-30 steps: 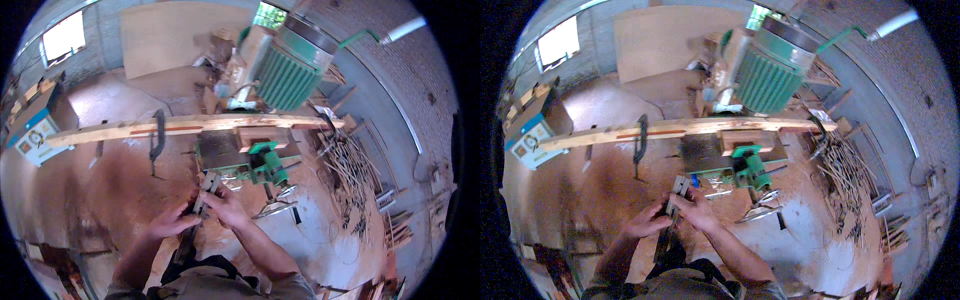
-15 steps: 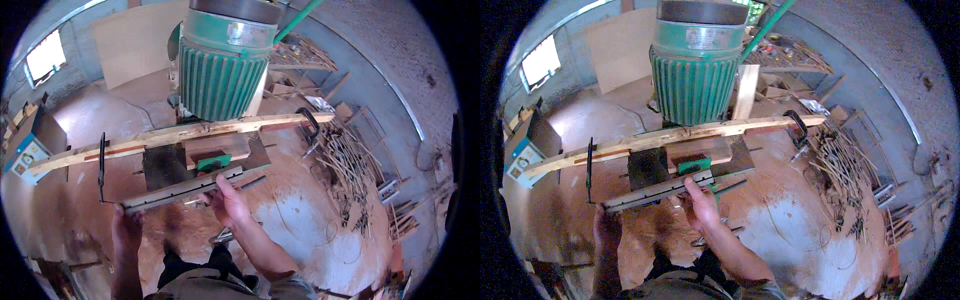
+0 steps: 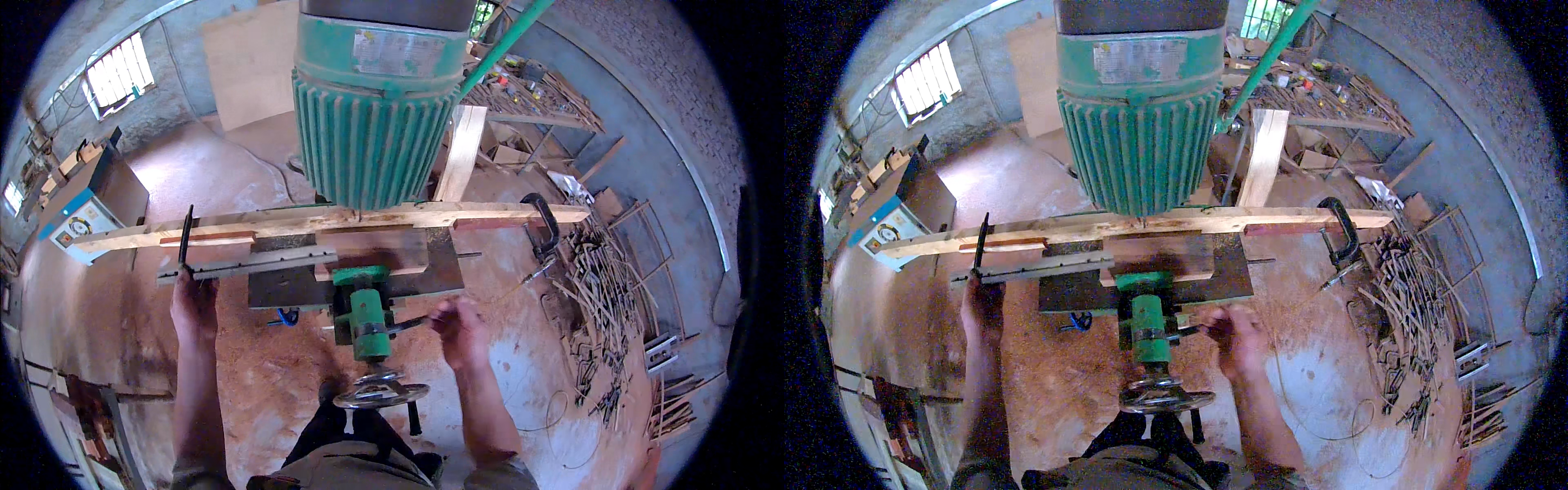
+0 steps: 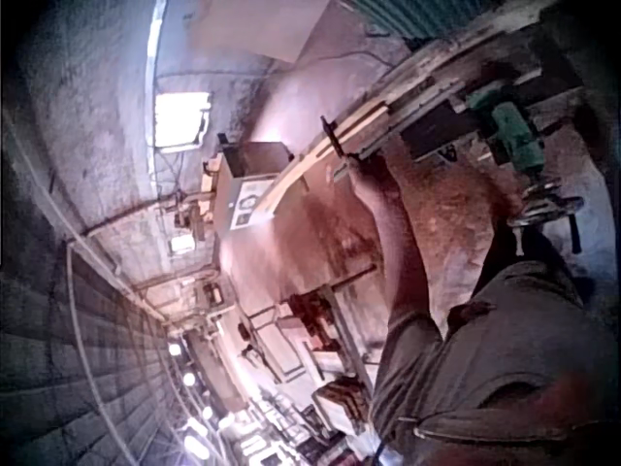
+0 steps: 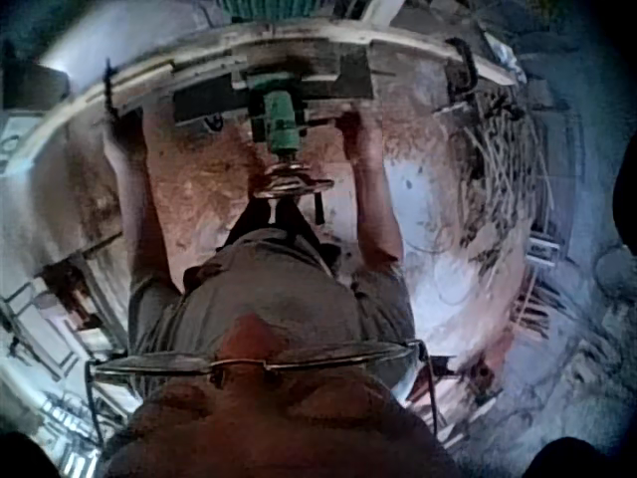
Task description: The person repeatedly picks up wooden slats from a stack, positions them under a drill press, and drills holes into them. After drilling, the person places the slats onto a nearby workbench.
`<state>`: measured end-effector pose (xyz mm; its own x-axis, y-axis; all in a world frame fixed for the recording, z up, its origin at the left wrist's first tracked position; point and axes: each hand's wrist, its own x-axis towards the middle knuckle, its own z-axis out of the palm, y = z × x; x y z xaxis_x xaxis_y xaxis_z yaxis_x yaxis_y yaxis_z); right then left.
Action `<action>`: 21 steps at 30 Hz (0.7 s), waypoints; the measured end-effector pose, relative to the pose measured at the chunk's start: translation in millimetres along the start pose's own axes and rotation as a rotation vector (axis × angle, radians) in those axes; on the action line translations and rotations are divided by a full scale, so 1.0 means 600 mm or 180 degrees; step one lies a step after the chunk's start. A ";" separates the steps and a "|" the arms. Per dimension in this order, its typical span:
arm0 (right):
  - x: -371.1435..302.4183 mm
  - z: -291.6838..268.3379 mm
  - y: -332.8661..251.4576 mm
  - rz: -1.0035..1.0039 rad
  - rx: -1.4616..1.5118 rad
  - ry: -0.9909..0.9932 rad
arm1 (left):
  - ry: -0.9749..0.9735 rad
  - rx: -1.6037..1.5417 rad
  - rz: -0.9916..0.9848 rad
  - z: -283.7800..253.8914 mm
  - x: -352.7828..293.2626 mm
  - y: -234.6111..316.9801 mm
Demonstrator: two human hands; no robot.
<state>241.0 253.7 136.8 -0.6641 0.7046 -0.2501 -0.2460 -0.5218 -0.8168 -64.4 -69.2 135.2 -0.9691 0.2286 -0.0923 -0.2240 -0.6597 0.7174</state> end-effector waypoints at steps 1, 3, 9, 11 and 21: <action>-0.004 -0.014 -0.005 -0.0144 0.0409 0.0316 | 0.0327 0.0043 0.0023 0.005 0.026 -0.015; -0.018 -0.037 -0.022 -0.0156 0.0152 0.0552 | 0.0348 0.0050 0.0104 0.001 0.070 -0.040; -0.035 -0.089 -0.016 -0.0208 -0.0444 0.0793 | 0.0208 0.0021 -0.0054 -0.048 0.187 -0.118; -0.023 -0.090 -0.012 -0.0426 -0.1116 0.0662 | 0.0114 0.0076 0.0054 -0.038 0.200 -0.127; 0.273 -0.016 0.029 -0.2552 -0.5748 -0.1346 | 0.0212 0.0455 -0.0031 -0.017 0.229 -0.110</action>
<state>134.4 364.6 76.4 -0.9427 0.2122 0.2573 0.1601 0.9647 -0.2092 -184.1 -1.6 68.1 -0.9728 0.1832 -0.1419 -0.2209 -0.5479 0.8068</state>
